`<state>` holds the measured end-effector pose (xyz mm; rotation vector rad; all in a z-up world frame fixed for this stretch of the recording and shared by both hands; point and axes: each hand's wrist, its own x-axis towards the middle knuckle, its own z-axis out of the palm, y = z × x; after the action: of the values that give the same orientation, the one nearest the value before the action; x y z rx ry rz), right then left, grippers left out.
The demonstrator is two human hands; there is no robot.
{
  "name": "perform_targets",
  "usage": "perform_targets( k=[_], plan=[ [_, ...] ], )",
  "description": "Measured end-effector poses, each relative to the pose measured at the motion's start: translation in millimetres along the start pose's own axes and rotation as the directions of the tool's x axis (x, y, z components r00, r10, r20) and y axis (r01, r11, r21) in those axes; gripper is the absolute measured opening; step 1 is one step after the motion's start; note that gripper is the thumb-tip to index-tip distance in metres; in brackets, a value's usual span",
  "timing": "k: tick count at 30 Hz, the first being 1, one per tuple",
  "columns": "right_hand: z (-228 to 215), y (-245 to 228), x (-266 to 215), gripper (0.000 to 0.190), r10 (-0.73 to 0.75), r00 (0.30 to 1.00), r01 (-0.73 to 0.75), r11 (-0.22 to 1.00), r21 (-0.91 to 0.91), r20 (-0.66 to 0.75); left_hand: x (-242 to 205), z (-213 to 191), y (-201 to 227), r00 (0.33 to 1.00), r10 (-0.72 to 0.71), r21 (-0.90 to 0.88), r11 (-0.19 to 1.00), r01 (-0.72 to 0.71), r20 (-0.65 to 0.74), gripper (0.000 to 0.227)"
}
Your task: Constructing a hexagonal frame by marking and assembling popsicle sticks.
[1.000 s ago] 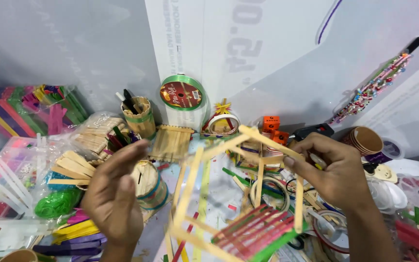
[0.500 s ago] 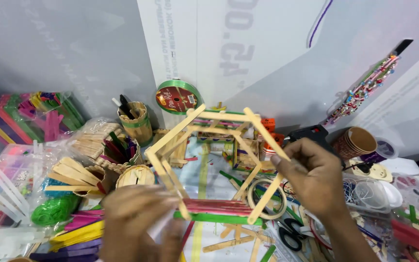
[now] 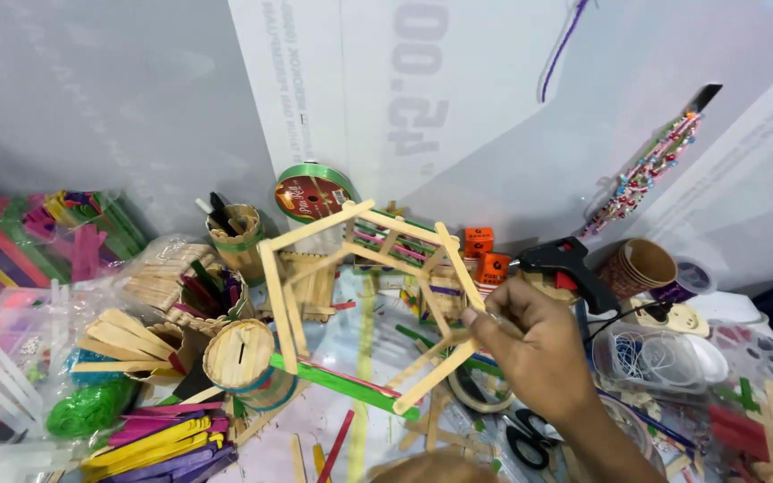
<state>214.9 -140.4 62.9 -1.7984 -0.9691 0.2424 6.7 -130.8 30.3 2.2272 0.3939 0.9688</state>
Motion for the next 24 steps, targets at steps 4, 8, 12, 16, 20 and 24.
perform_targets(
  k=[4, 8, 12, 16, 20, 24],
  plan=[
    [2.0, -11.6, -5.8, 0.035, 0.116, 0.988, -0.119, 0.993, 0.024, 0.107, 1.3, 38.5, -27.7, 0.913, -0.368, -0.043, 0.924, 0.380, 0.174, 0.052],
    [12.0, -10.8, -11.5, 0.037, 0.201, 0.974, -0.206, 0.978, 0.036, 0.109, 11.1, 53.9, -29.8, 0.817, -0.573, -0.024, 0.818, 0.575, 0.064, 0.088],
    [10.9, -8.5, -11.4, 0.032, 0.210, 0.970, -0.213, 0.977, 0.008, 0.125, 30.4, 47.4, -24.3, 0.787, -0.590, -0.192, 0.764, 0.617, 0.180, 0.079],
    [-2.2, -10.3, -10.3, 0.023, 0.086, 0.996, -0.084, 0.994, -0.068, 0.030, 42.2, 44.4, -21.4, 0.946, -0.320, -0.258, 0.911, 0.321, 0.048, 0.070],
    [-23.5, -15.7, -8.5, 0.028, 0.195, 0.981, -0.194, 0.976, -0.096, 0.002, 47.9, 40.2, -22.8, 0.967, -0.239, -0.291, 0.922, 0.254, 0.088, 0.064],
    [-27.5, -10.8, -7.0, 0.032, 0.213, 0.977, -0.213, 0.977, -0.027, -0.007, 52.5, 41.5, -24.2, 0.959, -0.232, -0.321, 0.907, 0.274, 0.162, 0.061]
  ],
)
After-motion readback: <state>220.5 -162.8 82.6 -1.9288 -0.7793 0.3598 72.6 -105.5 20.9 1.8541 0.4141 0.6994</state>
